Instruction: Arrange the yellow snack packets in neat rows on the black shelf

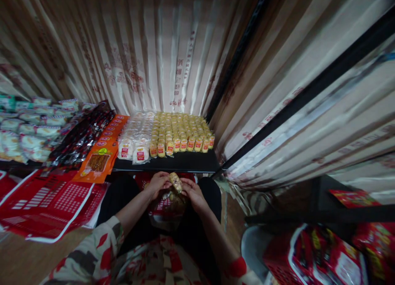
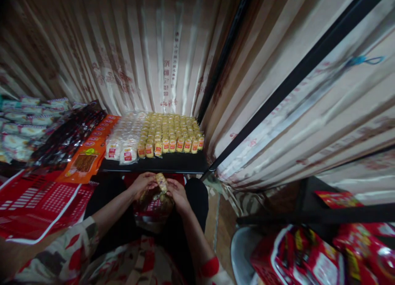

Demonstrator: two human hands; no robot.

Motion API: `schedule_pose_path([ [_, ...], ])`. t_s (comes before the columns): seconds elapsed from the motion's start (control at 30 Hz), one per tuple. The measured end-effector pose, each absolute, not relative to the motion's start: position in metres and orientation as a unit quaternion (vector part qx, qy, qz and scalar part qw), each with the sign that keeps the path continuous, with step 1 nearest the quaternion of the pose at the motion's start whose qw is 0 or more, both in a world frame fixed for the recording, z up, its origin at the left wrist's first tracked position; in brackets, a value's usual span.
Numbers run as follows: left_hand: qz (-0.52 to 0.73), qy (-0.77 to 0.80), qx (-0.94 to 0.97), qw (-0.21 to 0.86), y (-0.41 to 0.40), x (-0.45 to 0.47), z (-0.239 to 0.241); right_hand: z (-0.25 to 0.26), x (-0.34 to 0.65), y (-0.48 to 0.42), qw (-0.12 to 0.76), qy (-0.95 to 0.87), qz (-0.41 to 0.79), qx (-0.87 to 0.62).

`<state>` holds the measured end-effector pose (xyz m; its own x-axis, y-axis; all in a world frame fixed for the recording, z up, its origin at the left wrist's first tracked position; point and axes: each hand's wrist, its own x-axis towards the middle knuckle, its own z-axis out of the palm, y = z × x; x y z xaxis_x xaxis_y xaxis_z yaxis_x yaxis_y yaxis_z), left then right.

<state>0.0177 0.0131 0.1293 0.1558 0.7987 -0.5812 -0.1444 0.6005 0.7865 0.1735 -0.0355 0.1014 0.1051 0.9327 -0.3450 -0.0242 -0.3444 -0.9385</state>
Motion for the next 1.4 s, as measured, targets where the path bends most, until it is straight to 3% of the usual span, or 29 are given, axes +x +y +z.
schedule_pose_path([
  [0.1,0.337,0.535,0.287,0.719,0.013,0.017,0.130,0.106,0.169,-0.037,0.424,-0.456,0.460,-0.633],
  [0.27,0.389,0.461,0.258,0.755,0.012,0.015,0.132,0.114,0.158,-0.048,0.371,-0.671,0.180,-0.617],
  [0.5,0.405,0.456,0.272,0.745,0.011,0.016,0.133,0.108,0.158,-0.055,0.353,-0.712,0.085,-0.601],
  [0.63,0.430,0.448,0.253,0.742,0.009,0.020,0.134,0.105,0.161,-0.053,0.384,-0.688,0.093,-0.608],
  [0.73,0.463,0.433,0.234,0.737,0.008,0.023,0.137,0.103,0.160,-0.048,0.457,-0.606,0.132,-0.638],
  [0.87,0.487,0.414,0.223,0.736,0.006,0.028,0.139,0.109,0.156,-0.039,0.578,-0.377,0.350,-0.633],
  [1.0,0.505,0.404,0.230,0.727,0.002,0.033,0.138,0.125,0.153,-0.034,0.630,-0.205,0.532,-0.528],
  [1.17,0.484,0.439,0.322,0.685,-0.002,0.037,0.134,0.136,0.152,-0.028,0.634,-0.185,0.556,-0.506],
  [1.4,0.453,0.492,0.450,0.592,0.000,0.049,0.126,0.123,0.154,-0.016,0.618,-0.259,0.499,-0.549],
])
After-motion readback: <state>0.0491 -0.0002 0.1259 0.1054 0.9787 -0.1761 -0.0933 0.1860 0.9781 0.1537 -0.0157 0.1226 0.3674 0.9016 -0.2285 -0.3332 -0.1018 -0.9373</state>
